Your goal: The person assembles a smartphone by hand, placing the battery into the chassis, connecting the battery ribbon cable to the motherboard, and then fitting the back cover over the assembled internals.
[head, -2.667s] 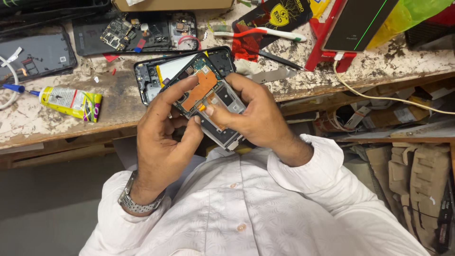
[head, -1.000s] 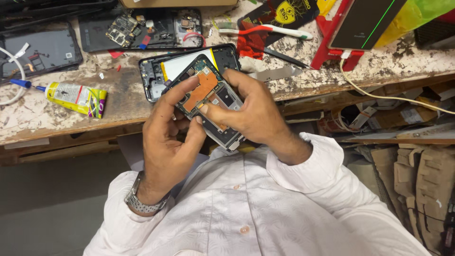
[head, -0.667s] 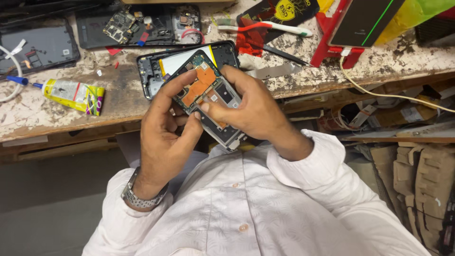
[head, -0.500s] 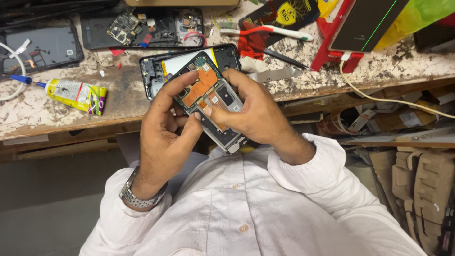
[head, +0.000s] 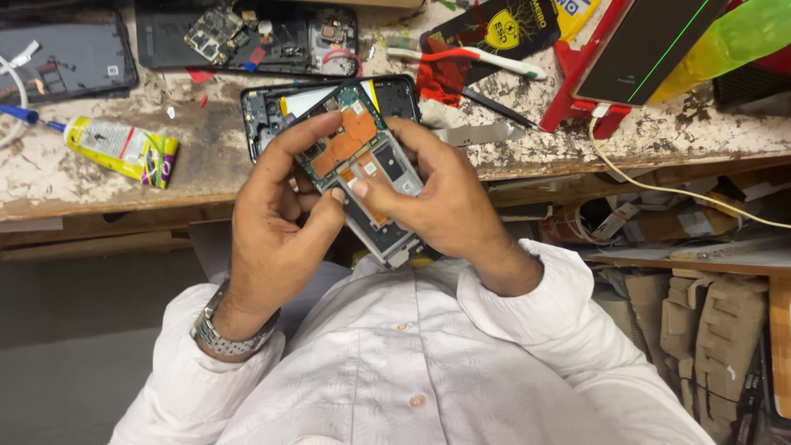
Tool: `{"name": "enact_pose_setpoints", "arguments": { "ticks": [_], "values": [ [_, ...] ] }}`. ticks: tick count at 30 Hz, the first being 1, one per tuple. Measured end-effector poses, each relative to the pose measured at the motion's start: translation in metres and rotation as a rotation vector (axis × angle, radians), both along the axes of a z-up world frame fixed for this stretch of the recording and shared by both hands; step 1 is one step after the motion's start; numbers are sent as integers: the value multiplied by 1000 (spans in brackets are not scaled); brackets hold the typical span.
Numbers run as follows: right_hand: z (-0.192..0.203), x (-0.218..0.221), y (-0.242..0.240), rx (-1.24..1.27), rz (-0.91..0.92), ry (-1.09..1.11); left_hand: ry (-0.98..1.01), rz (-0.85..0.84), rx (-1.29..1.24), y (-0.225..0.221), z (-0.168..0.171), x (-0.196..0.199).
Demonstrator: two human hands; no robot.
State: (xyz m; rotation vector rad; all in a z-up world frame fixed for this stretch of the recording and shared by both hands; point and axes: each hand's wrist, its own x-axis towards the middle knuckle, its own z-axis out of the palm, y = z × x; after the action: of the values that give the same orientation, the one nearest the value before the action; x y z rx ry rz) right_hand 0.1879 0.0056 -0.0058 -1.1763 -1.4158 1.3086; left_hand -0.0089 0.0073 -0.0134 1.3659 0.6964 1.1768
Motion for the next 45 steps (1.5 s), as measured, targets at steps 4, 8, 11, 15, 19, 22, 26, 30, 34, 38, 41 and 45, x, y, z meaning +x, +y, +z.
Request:
{"name": "enact_pose_setpoints", "arguments": {
  "ticks": [4, 8, 11, 15, 19, 22, 26, 30, 34, 38, 41, 45],
  "values": [
    [-1, 1, 1, -52, -16, -30, -19, -8, -10, 1, -1, -1],
    [-5, 6, -5, 59, 42, -49, -34, -6, -13, 4, -1, -3],
    [-8, 10, -10, 23, 61, -66, -27, 2, -25, 5, -2, -6],
    [-10, 13, -15, -8, 43, -5, -16, -12, -19, 5, -2, -8],
    [-2, 9, -23, 209, -166, -56, -50, -17, -30, 7, 4, -8],
    [8, 9, -25, 554, -249, -389, -6, -15, -42, 4, 8, -6],
    [15, 3, -21, 781, -206, -636, 88, -8, -40, 0, 13, 1],
    [18, -5, -17, 783, -181, -673, 198, 45, 42, -3, 18, 4],
    [18, -5, -15, 761, -141, -620, 220, 39, 58, -3, 18, 5],
    [16, 3, -16, 739, -71, -579, 221, 38, 66, -3, 18, 5],
    [14, 8, -20, 748, -2, -498, 219, 45, 58, -1, 17, 5],
    [4, 3, -25, 223, -83, 3, 222, 68, 89, -1, 13, 5]
  ]
}}
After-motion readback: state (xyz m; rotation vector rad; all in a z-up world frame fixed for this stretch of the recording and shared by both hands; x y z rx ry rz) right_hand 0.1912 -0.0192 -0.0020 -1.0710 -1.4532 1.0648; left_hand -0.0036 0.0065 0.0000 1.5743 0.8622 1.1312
